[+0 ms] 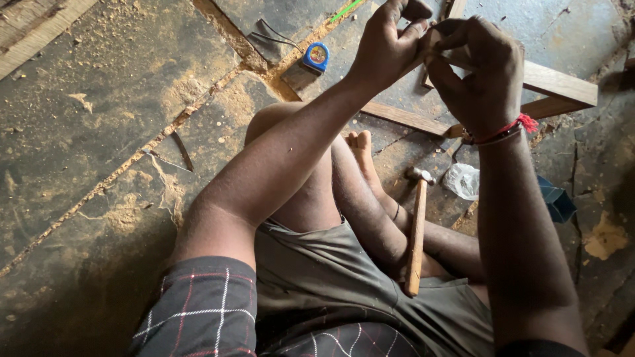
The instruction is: The person assembles a wooden frame by joining slats and hitting them with a hammer. They then use a measuring tape to check the dimensions and continue the assembly on the floor.
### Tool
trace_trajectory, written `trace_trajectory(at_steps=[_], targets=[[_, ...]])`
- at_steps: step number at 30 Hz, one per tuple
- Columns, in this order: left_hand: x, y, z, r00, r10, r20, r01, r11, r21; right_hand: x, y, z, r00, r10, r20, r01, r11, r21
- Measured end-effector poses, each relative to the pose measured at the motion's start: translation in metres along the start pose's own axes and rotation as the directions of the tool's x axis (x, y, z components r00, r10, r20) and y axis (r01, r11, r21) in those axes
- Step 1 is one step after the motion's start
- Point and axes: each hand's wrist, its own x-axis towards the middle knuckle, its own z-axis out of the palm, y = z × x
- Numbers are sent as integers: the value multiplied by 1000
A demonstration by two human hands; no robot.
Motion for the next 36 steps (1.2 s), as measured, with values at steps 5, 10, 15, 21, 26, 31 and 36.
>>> trace_trajectory(at_steps=[5, 10, 15, 21, 26, 31, 36], targets=[[0, -3, 1, 1000, 13, -12, -13, 1000, 15, -2, 6, 3, 1000, 20, -9, -20, 1000, -8], [0, 15, -4, 1000, -6, -12, 6, 1000, 29, -9, 17, 9, 999, -34, -38, 29, 991, -133], [7, 52, -20, 999, -39, 20, 39, 999, 1, -13, 20, 11, 999, 10, -43, -17, 984, -175], [15, 103, -50, 969, 195, 153, -189, 980, -55, -13, 14, 9, 998, -21, -67, 13, 993, -114], [16, 123, -59, 925, 215, 315, -261, 959, 112, -16, 17, 8, 999, 32, -37, -37, 987, -158], [19, 121, -61, 910, 221, 350, -263, 962, 76, -15, 17, 9, 998, -5, -60, -7, 980, -199], [15, 104, -64, 909, 222, 351, -266, 961, 80, -16, 13, 9, 999, 4, -54, -14, 981, -193]])
